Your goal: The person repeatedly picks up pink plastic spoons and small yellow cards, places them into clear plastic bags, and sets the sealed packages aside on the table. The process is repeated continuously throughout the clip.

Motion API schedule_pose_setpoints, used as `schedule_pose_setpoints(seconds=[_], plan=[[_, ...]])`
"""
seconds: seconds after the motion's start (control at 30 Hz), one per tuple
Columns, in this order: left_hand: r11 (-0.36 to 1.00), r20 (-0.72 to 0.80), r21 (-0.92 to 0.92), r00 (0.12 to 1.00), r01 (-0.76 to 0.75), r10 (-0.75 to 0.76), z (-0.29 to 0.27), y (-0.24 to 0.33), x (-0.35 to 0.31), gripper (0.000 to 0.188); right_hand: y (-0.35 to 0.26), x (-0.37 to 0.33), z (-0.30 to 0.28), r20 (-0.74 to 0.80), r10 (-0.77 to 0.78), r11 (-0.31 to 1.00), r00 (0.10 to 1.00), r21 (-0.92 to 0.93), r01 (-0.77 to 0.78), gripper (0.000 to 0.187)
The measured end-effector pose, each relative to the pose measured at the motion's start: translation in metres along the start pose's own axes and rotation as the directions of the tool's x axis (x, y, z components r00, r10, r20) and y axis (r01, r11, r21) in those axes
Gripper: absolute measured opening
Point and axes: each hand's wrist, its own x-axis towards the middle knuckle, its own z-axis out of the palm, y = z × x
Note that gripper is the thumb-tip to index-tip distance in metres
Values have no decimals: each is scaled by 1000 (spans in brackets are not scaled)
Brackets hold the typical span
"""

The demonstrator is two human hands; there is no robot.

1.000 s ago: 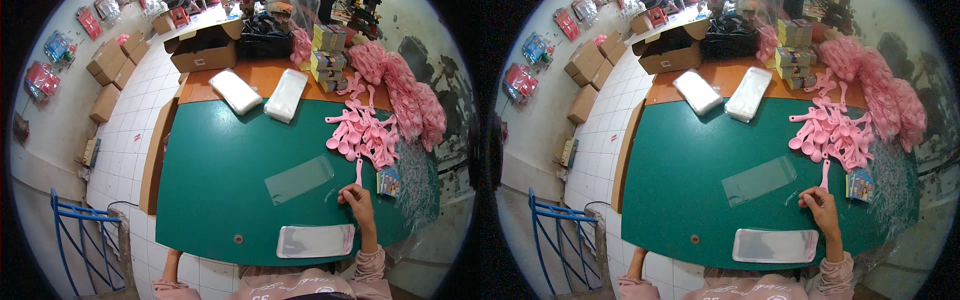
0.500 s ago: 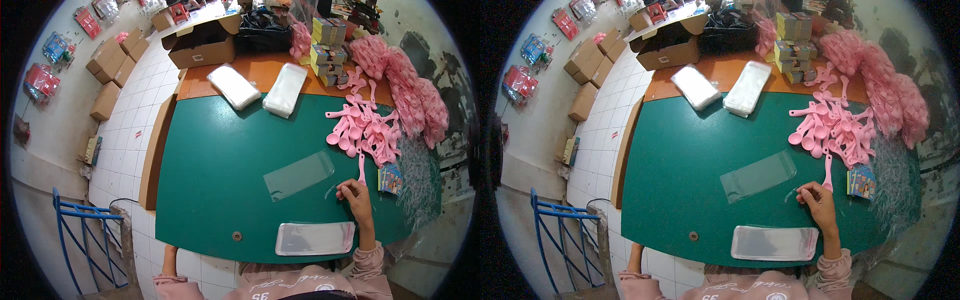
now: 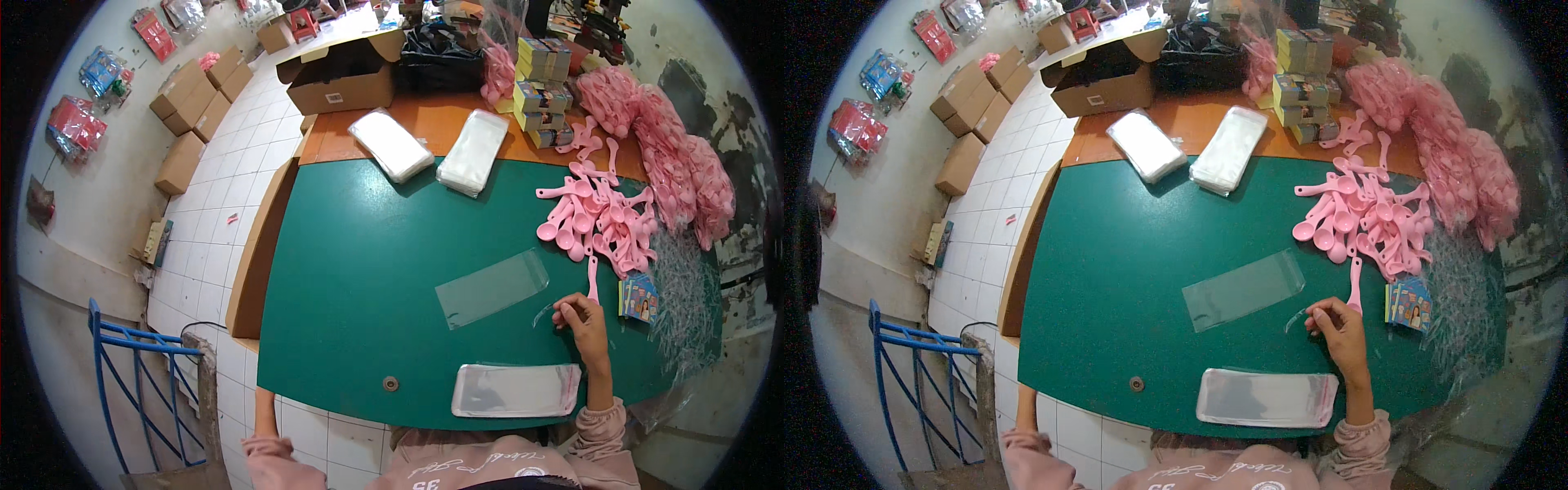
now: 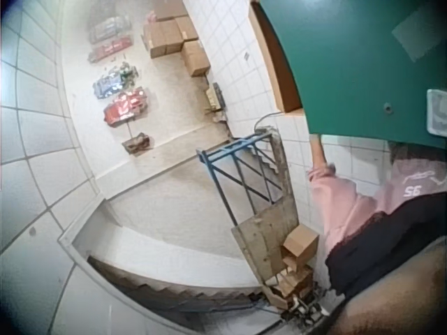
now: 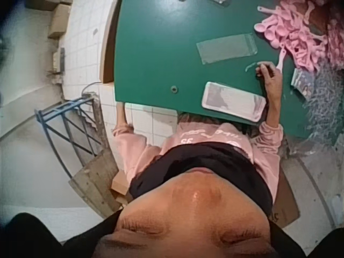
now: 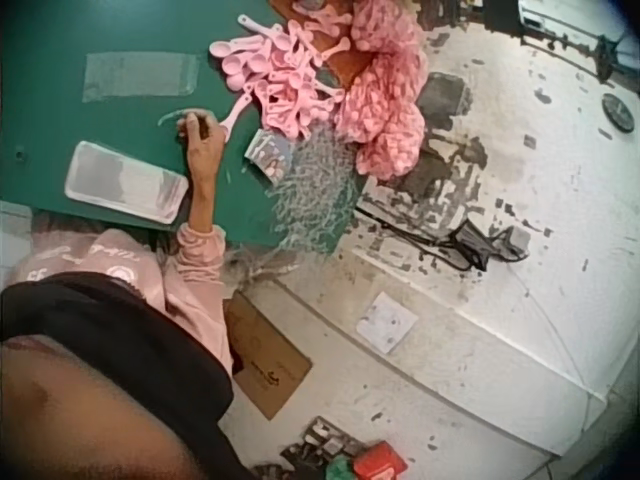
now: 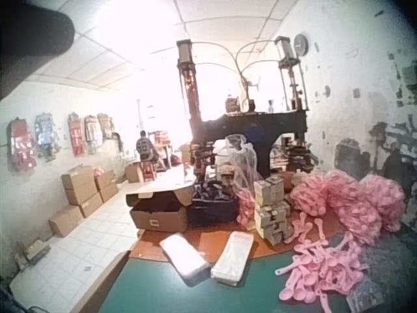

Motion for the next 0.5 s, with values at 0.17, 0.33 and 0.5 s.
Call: schedule_pose_setpoints(seconds=[0.17, 0.33, 0.5], plan=[[1000, -32, -7, 999, 4, -4, 1, -7, 0, 23, 1, -3, -2, 18, -8, 1000, 1000, 13, 8, 13], [985, -48, 167, 998, -34, 43, -46, 17, 27, 18, -1, 0, 0, -31, 10, 1000, 999, 13, -10, 14], [968, 18, 232, 995, -97, 95, -33, -26, 29, 20, 5, -4, 2, -39, 21, 1000, 999, -6, -21, 14]])
